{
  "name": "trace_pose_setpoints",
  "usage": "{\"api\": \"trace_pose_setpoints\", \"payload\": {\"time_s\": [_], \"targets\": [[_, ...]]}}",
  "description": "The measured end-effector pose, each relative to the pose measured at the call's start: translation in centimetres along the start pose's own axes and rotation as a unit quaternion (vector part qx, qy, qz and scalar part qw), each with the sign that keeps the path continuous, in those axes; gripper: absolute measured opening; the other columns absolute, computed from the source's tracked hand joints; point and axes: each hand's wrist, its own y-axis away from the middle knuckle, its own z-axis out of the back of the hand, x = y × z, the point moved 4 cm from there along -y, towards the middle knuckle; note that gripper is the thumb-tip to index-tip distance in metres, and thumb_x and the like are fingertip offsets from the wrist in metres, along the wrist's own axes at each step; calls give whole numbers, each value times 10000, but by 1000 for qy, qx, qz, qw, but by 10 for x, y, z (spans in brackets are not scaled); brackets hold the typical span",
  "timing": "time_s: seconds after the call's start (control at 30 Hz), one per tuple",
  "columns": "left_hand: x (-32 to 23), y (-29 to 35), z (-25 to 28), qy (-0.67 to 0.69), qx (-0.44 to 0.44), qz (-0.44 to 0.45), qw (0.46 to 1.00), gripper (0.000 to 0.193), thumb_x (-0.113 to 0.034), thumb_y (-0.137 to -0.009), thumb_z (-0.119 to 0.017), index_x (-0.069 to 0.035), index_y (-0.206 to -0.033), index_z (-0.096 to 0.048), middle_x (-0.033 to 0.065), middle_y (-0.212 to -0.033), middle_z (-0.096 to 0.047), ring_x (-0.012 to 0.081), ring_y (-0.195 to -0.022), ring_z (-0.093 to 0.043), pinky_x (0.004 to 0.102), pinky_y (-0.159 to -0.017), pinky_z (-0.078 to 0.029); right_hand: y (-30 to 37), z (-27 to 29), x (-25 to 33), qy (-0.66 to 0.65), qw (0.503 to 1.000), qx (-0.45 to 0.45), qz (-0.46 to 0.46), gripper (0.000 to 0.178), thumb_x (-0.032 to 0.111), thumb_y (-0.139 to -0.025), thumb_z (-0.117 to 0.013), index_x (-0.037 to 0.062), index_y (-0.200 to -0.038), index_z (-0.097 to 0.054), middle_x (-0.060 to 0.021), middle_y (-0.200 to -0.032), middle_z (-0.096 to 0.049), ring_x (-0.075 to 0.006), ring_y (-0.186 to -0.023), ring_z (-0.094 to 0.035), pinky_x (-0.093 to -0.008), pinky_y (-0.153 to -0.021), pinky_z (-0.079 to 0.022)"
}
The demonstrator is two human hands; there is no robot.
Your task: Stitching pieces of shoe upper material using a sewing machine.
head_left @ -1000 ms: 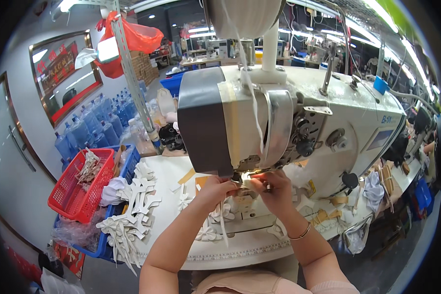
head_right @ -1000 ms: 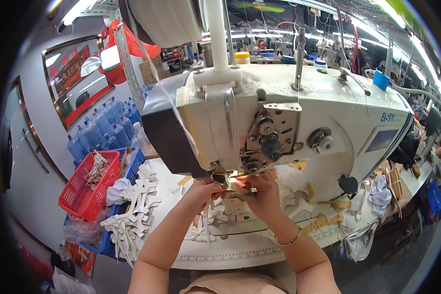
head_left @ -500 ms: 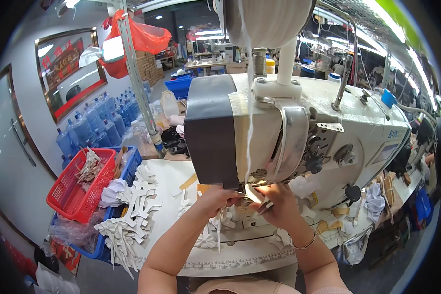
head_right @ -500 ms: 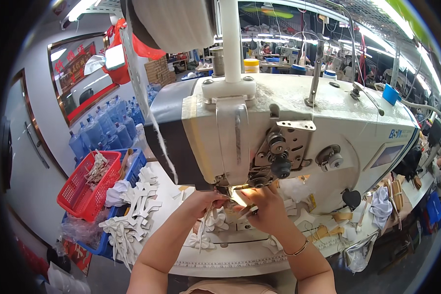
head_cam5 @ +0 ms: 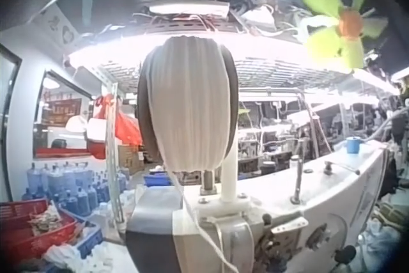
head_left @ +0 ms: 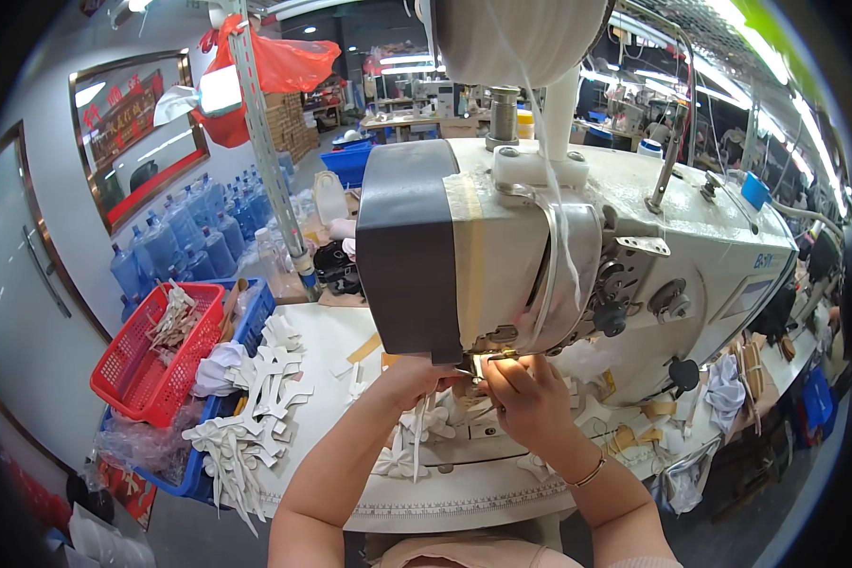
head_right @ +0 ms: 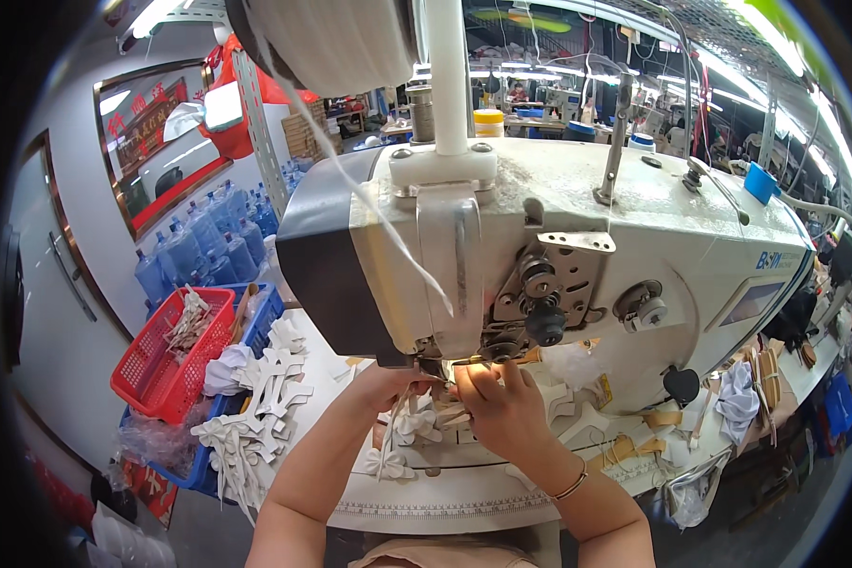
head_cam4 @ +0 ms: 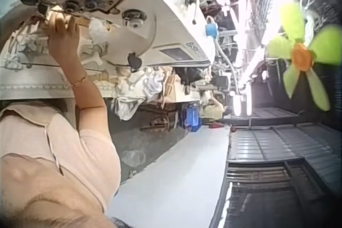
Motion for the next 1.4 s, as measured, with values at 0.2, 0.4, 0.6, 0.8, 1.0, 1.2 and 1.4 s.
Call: {"api": "trace_pose_setpoints", "payload": {"time_s": [0.2,0.4,0.6,0.8,1.0,1.2,1.4], "targets": [[-2,-1,-4,-8,-10,-9,1000,117,-78,-770,-655,-81,-873,-601,-6,-713,-560,61,-575,-496,207,-478,-342,0,-3,-2,-19,1000,3,-9,239,138,-751,-697,69,-972,-634,-6,-930,-571,-215,-788,-547,-339,-662,-494],[0,-4,1,-6,12,-4,1000,105,-66,-766,-642,-65,-857,-591,2,-705,-556,70,-585,-505,205,-486,-351,-1,-5,2,-13,1000,-17,8,214,183,-791,-671,73,-968,-625,-26,-924,-536,-226,-772,-517,-334,-636,-455],[0,30,-9,-7,-40,31,999,206,-121,-877,-588,42,-997,-623,76,-847,-623,149,-766,-596,257,-675,-472,-5,-13,-28,-175,961,121,-174,59,131,-774,-671,107,-825,-686,-89,-674,-611,-291,-631,-570,-362,-673,-454],[-6,75,-36,-457,-186,-423,760,273,5,-770,-647,-72,-1032,-647,86,-961,-615,242,-884,-619,300,-772,-508,3,-19,-45,-314,930,68,-177,186,145,-751,-689,117,-933,-716,-110,-659,-631,-269,-623,-589,-388,-633,-439],[-3,65,-45,-544,-117,-541,631,319,5,-712,-668,-62,-1024,-652,55,-1008,-603,245,-952,-591,327,-782,-507,-5,-11,-41,-294,936,138,-134,203,96,-796,-684,95,-999,-697,-131,-828,-680,-246,-722,-668,-300,-639,-514],[3,63,-42,-498,-131,-555,653,297,1,-719,-672,-60,-1009,-656,47,-1001,-610,251,-944,-599,306,-674,-500,-7,-6,-37,-262,957,80,-95,185,174,-815,-653,133,-987,-705,-99,-714,-658,-262,-571,-588,-357,-564,-437],[-6,59,-38,-464,-122,-553,681,263,9,-715,-671,-61,-969,-661,59,-919,-618,256,-881,-614,302,-652,-499,6,-24,-60,-254,954,102,-120,146,208,-786,-675,98,-865,-729,-134,-642,-622,-312,-531,-561,-366,-508,-433]]}}
